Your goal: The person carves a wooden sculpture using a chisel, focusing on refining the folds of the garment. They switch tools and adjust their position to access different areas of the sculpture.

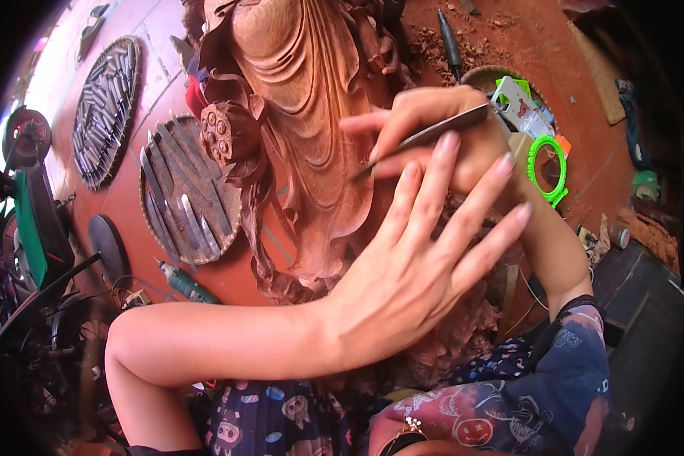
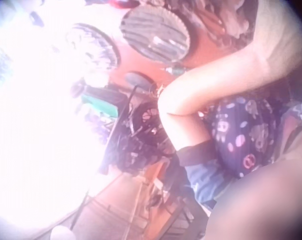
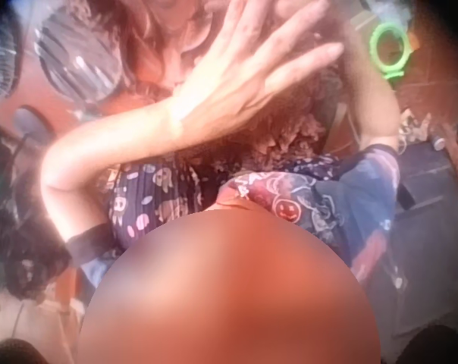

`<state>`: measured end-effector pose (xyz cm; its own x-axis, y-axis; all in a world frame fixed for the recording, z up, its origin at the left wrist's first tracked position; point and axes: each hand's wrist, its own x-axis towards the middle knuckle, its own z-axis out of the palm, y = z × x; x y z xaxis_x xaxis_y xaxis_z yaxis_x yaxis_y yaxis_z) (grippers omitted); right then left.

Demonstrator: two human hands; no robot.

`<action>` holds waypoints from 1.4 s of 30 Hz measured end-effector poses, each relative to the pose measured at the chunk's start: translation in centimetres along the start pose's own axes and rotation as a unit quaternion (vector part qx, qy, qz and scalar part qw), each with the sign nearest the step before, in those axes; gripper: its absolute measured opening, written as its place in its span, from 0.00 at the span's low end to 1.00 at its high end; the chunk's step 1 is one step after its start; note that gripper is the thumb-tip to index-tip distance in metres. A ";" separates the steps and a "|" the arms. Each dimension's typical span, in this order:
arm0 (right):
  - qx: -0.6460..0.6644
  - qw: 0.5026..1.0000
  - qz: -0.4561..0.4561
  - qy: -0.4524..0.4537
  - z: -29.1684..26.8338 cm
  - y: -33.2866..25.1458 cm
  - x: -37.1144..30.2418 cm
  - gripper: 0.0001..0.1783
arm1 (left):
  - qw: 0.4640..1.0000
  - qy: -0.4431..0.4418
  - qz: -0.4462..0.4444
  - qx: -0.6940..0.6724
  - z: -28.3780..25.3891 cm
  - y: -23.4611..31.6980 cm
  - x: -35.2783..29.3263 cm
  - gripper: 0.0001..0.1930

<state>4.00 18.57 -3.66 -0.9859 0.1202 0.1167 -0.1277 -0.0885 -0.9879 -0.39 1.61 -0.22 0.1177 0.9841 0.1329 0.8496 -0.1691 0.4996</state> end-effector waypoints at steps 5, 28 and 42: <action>-0.131 0.987 -0.078 -0.054 0.4 0.3 -0.2 0.05 | 0.999 -0.032 0.016 -0.009 -0.4 1.6 -1.9 0.33; 0.010 0.997 -0.071 -0.030 -3.3 0.1 0.0 0.07 | 0.999 -0.022 0.030 0.031 -0.7 3.3 0.0 0.33; -0.108 0.973 -0.175 -0.100 -2.3 1.4 1.2 0.05 | 0.995 -0.085 -0.032 0.029 -0.2 1.8 -0.2 0.33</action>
<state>2.92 20.82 -5.12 -0.8899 -0.0923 0.4466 -0.4556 0.1364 -0.8796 1.05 1.08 0.80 0.1426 0.9887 -0.0466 0.8862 -0.1066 0.4508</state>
